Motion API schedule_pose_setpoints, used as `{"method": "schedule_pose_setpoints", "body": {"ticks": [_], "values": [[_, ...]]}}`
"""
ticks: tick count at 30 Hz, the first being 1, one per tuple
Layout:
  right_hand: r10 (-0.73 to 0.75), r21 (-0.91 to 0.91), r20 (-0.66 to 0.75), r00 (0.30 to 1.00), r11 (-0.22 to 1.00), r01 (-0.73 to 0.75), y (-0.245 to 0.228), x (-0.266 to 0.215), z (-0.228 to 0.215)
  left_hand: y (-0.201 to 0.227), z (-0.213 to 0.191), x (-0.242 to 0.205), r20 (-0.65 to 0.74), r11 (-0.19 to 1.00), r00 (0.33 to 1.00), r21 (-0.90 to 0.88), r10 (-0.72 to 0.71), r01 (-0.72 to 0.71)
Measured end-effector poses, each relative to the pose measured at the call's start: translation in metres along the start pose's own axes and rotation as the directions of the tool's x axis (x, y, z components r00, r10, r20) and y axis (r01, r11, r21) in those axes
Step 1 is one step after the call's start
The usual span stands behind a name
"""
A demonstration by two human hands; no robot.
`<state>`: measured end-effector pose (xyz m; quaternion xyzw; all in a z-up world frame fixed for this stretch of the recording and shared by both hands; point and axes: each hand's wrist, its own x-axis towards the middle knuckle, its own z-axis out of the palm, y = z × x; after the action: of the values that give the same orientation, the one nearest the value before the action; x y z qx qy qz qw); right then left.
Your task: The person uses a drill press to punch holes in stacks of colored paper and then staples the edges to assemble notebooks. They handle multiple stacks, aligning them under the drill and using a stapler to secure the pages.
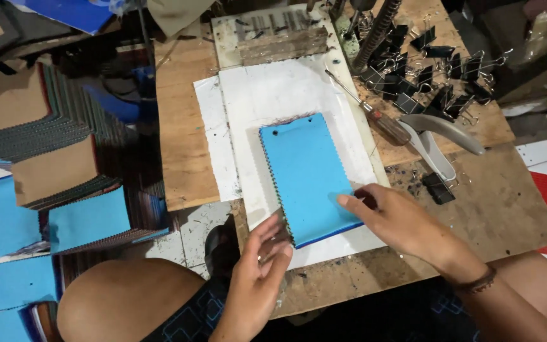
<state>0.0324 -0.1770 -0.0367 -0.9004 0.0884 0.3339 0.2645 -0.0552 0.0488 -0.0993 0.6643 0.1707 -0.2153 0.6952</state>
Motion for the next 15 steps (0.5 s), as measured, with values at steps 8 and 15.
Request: {"method": "schedule_pose_setpoints", "body": {"ticks": [8,15], "values": [[0.164,0.144,0.131,0.978,0.973,-0.182,-0.023,-0.004,0.001,-0.006,-0.009,0.006,-0.030,0.998,0.999,-0.062,0.023,-0.025],[0.001,0.580,-0.031,1.000,0.814,0.017,0.001,0.012,0.029,-0.019,-0.014,-0.003,-0.060,0.995,0.995,-0.056,0.085,-0.088]]}}
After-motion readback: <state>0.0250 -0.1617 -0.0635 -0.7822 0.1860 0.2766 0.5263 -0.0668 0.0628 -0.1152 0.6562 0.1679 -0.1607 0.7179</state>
